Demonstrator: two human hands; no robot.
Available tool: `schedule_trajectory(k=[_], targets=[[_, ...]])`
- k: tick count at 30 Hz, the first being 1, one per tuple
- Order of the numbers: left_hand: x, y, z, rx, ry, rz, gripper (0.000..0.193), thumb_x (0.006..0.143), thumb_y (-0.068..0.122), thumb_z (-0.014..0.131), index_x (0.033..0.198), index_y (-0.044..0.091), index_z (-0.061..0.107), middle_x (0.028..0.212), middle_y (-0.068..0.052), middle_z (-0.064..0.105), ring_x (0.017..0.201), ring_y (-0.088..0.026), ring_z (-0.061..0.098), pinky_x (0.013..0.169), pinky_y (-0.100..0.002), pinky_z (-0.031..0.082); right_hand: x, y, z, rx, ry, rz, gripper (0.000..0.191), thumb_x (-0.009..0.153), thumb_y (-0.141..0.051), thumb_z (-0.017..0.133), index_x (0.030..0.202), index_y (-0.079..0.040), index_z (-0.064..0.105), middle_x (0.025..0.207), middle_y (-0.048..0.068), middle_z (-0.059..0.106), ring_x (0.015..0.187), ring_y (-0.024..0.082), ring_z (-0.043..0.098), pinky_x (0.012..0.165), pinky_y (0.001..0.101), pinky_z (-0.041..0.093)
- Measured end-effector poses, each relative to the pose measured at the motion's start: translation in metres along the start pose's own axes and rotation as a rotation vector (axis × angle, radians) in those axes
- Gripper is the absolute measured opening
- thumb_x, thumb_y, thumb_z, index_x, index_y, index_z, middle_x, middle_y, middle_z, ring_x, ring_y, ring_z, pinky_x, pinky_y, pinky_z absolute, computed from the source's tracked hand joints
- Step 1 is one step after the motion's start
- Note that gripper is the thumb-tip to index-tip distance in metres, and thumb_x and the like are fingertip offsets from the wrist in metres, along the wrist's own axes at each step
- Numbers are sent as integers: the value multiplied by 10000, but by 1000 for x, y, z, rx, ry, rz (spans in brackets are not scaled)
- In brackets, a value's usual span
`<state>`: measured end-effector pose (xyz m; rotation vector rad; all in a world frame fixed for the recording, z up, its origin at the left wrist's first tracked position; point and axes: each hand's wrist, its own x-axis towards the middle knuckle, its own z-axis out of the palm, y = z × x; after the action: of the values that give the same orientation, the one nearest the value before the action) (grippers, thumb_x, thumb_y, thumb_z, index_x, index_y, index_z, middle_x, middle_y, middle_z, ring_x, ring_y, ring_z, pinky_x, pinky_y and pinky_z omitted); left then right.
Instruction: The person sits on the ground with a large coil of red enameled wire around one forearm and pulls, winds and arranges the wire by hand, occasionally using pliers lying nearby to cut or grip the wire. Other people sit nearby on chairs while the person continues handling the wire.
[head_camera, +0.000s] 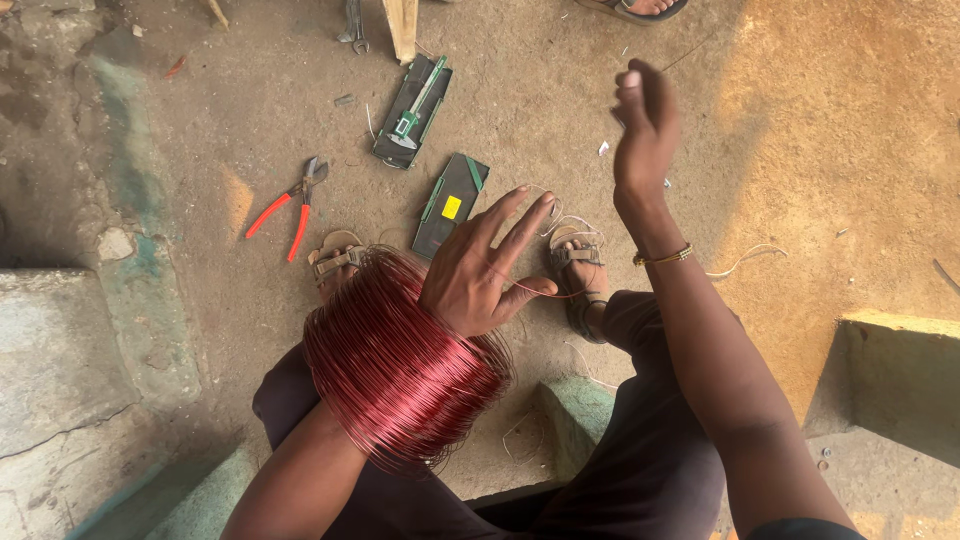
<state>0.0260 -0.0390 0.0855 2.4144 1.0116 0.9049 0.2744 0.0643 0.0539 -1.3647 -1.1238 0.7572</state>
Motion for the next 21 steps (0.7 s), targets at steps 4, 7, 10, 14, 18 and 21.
schedule_trajectory(k=[4, 7, 10, 14, 18, 21], targets=[[-1, -4, 5, 69, 36, -3, 801, 1046, 669, 443, 1644, 155, 304, 1533, -215, 474, 1282, -354, 634, 1052, -461, 570, -6, -19, 2, 240, -335, 447, 696, 994, -627, 431, 1340, -43, 584, 1254, 87, 714, 1185, 239, 684, 1061, 427, 536], [2, -7, 8, 97, 56, -26, 828, 1020, 674, 437, 1635, 135, 309, 1528, -234, 470, 1277, -371, 629, 1022, -468, 573, -6, -27, -8, 522, -812, 423, 961, 940, -810, 343, 1255, 39, 664, 1099, 153, 749, 1073, 251, 721, 1105, 420, 513], [1, -7, 5, 94, 71, -18, 822, 1045, 675, 451, 1644, 132, 299, 1544, -227, 460, 1312, -381, 620, 1055, -471, 576, -4, -25, -22, 689, -920, 295, 765, 1058, -675, 473, 1219, 25, 737, 687, 22, 603, 655, 162, 594, 982, 409, 581], [4, -4, -1, 13, 33, -23, 847, 1001, 688, 470, 1626, 138, 316, 1516, -220, 472, 1268, -374, 632, 1010, -470, 580, 1, -6, -27, 480, -604, 90, 445, 1121, -374, 625, 923, 19, 690, 581, 38, 518, 489, 127, 419, 663, 313, 483], [4, -1, -6, 18, 27, 3, 846, 1000, 686, 504, 1624, 148, 311, 1531, -211, 461, 1253, -367, 630, 1021, -475, 562, 3, 11, -26, 260, -219, 133, 525, 1175, -406, 500, 889, -10, 691, 690, 36, 581, 616, 117, 497, 668, 286, 488], [4, 1, -8, -1, 7, -8, 841, 1000, 680, 515, 1628, 159, 313, 1542, -196, 465, 1245, -350, 635, 1020, -461, 560, 9, 15, -29, 171, -102, 201, 499, 1141, -416, 491, 928, -20, 708, 723, 23, 605, 684, 127, 554, 710, 298, 497]])
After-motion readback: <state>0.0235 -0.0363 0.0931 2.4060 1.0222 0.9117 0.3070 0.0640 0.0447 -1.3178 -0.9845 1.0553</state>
